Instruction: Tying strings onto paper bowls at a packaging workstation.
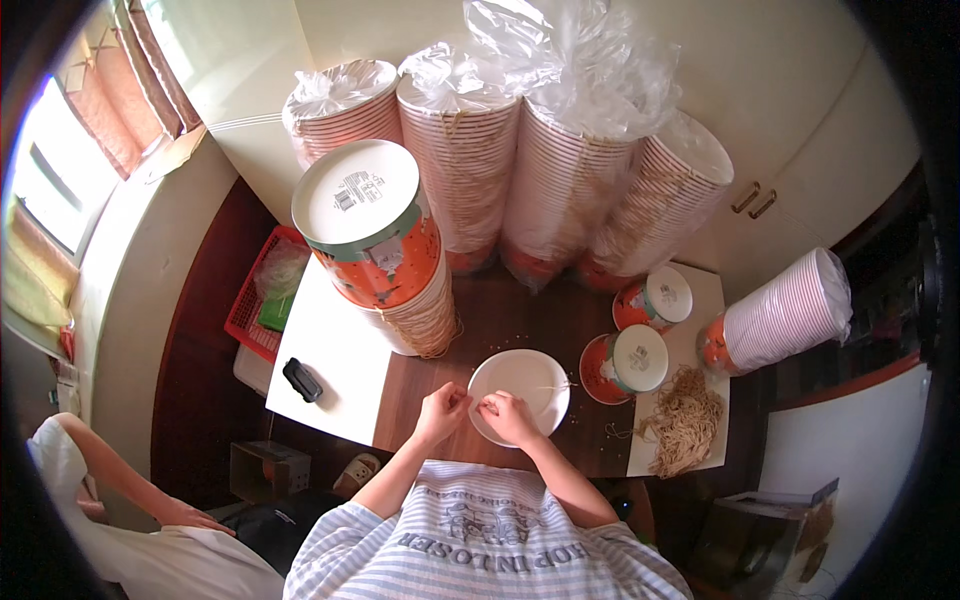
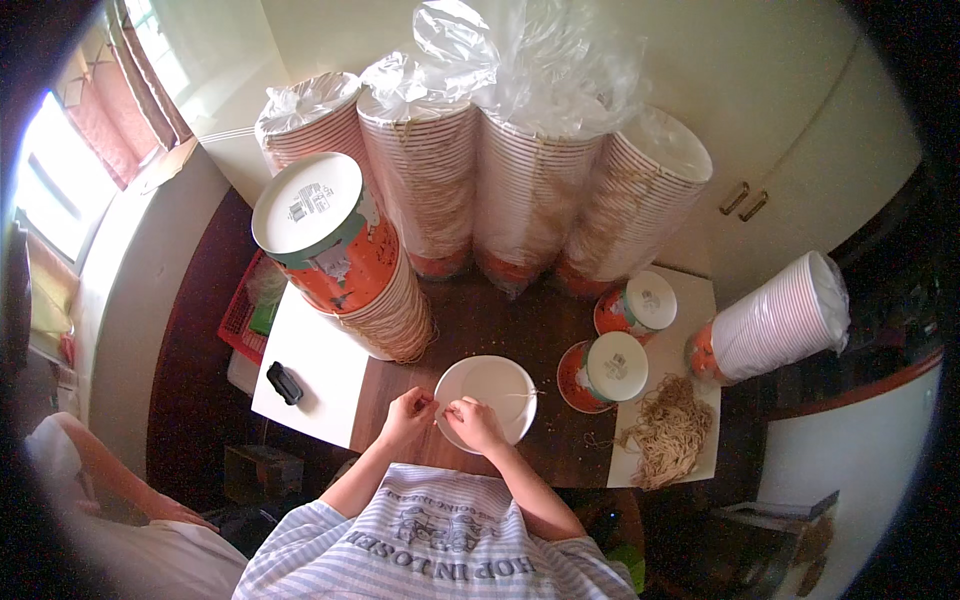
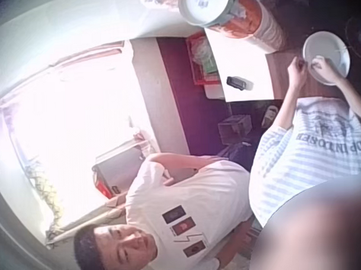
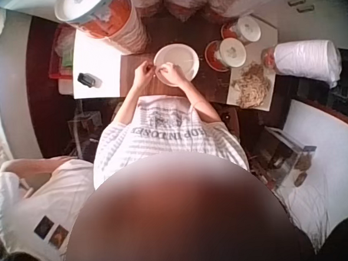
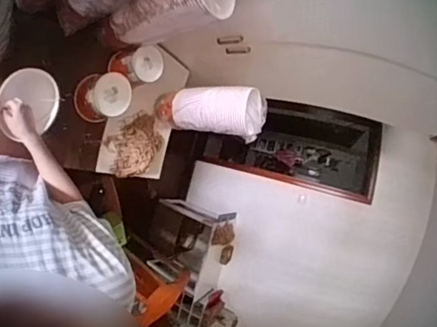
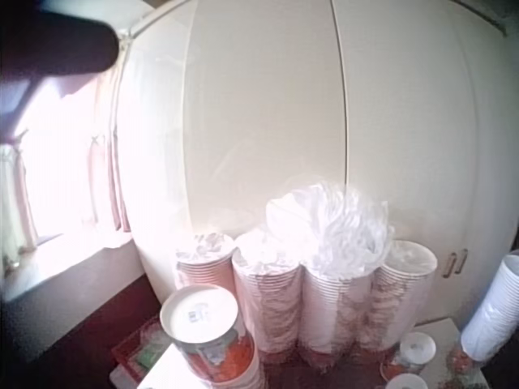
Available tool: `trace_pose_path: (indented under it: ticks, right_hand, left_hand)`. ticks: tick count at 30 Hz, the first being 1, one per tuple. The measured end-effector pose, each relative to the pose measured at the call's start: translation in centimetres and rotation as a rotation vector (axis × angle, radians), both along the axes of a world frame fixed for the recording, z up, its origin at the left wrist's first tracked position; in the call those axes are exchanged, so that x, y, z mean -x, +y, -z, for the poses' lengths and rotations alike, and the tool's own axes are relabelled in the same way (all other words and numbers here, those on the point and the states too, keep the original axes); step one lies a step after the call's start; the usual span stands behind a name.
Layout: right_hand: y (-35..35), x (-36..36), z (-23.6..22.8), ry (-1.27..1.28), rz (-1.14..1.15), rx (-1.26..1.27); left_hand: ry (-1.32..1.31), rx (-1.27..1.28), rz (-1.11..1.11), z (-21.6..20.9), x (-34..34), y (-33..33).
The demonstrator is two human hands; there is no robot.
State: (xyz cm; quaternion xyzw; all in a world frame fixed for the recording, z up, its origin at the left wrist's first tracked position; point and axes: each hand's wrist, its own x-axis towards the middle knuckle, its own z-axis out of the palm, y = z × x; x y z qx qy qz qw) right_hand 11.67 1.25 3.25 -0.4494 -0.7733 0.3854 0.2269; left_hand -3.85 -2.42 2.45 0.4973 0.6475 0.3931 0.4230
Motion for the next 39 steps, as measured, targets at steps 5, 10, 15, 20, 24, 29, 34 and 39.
trace_pose_path:
  ticks: [5, 10, 15, 20, 24, 29, 34, 39]
  right_hand:
    - [0.0, 0.1, 0.3, -0.014, -0.004, 0.016]
    - [0.0, 0.2, 0.5, -0.022, 0.009, 0.021]
    - [0.1, 0.2, 0.4, -0.049, 0.005, 0.056]
    - [0.6, -0.1, 1.2, 0.035, 0.006, 0.145]
    - [1.2, -0.3, 0.9, 0.028, -0.010, 0.211]
    - [1.7, -0.6, 1.0, 0.025, -0.028, 0.312]
    - [2.3, -0.7, 0.3, 0.020, -0.017, 0.329]
    - [2.8, -1.4, 1.2, 0.063, -0.033, 0.374]
  left_hand:
    - [0.006, 0.006, 0.003, 0.2, 0.1, 0.0]
    - [-0.013, 0.005, -0.003, 0.2, 0.0, 0.0]
    - [-0.038, 0.011, -0.042, 0.1, -0.1, 0.1]
    - [-0.166, 0.090, -0.058, 2.3, 0.1, -0.1]
    - [-0.187, -0.004, 0.047, 2.6, 0.1, -1.1]
    - [0.042, 0.000, 0.091, 0.2, -0.8, -0.7]
    - [0.266, -0.026, 0.120, 0.4, -1.3, -0.4]
    - [0.203, -0.078, 0.153, 0.0, -1.2, -0.2]
